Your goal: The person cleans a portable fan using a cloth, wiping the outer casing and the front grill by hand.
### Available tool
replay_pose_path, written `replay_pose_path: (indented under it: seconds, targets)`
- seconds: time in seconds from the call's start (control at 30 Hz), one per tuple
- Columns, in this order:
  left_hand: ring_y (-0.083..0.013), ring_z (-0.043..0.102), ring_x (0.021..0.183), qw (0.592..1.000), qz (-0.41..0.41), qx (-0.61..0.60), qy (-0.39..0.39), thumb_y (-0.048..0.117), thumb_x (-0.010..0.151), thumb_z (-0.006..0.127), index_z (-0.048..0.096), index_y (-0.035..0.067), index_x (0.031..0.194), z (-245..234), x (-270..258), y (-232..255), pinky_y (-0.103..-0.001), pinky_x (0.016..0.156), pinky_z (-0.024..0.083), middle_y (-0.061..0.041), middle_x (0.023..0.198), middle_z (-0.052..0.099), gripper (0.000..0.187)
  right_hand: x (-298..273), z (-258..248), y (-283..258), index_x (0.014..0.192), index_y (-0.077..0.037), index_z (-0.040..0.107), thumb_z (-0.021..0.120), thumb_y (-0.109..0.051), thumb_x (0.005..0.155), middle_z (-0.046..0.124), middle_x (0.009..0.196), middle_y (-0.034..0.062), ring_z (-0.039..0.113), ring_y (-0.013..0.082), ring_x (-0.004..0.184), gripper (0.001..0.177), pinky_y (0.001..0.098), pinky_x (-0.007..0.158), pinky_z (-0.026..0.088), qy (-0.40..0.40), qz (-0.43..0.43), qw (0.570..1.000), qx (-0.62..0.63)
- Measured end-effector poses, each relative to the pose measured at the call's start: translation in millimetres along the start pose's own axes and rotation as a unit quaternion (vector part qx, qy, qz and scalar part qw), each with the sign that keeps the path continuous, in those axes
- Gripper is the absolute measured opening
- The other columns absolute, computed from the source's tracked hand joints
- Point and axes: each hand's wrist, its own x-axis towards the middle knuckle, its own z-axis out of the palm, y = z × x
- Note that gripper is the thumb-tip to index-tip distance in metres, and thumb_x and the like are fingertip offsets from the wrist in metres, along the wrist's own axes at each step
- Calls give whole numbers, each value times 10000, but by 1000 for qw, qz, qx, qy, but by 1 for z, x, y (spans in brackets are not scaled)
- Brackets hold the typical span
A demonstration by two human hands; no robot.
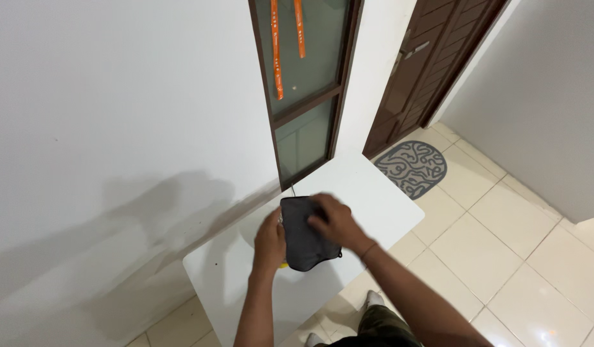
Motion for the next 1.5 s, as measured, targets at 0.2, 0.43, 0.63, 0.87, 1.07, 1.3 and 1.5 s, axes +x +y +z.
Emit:
replay_pose_path:
  seconds: [0.2,0.43,0.63,0.87,1.07,1.3,1.5]
  targets:
    - [-362,605,1281,999,-34,-39,7,205,1070,412,551,78,1429,22,-11,-18,-434,1051,477,-168,1396,629,405,-17,32,-10,1325,-110,617,692,-388,886,593,1331,174,515,378,1240,525,563,1084,287,46,-79,983,-161]
    - [-357,607,1253,996,37,-23,73,238,1063,468,601,81,1344,29,-20,-15,-443,1038,491,-164,1375,651,348,-23,40,36,1261,-69,628,543,-336,985,613,1311,149,546,356,1244,394,480,1061,360,108,-18,992,-66]
    - [-353,595,1240,998,-11,-11,60,245,1052,483,575,87,1375,32,-21,-14,-439,1018,496,-160,1363,625,370,-45,66,96,1339,-3,503,374,-366,1108,542,1324,242,531,389,1261,449,447,1120,385,178,39,981,74]
    - [-354,590,1253,998,5,9,69,241,1067,471,564,91,1382,29,-20,-16,-442,1021,491,-151,1390,625,361,-73,86,132,1506,19,355,344,-384,1093,535,1392,296,529,418,1298,577,452,1096,397,149,84,976,133]
    - [-344,609,1244,998,8,3,65,246,1065,459,562,97,1387,29,-22,-16,-437,1010,501,-141,1386,636,369,-85,78,129,1494,-6,356,471,-304,1034,676,1228,256,673,392,1117,559,444,961,519,93,171,972,131]
    - [-345,604,1248,997,16,15,69,250,1077,443,557,95,1400,29,-23,-11,-433,1014,501,-148,1378,632,376,-105,84,155,1400,-7,444,603,-104,958,643,1208,293,619,481,1119,480,489,939,500,70,142,983,88]
    - [-347,584,1279,997,24,13,68,249,1080,433,548,84,1407,31,-24,-14,-437,1042,481,-148,1405,618,383,-134,124,211,1273,-53,550,615,-68,874,692,1101,232,690,454,972,405,482,835,568,55,267,962,-7]
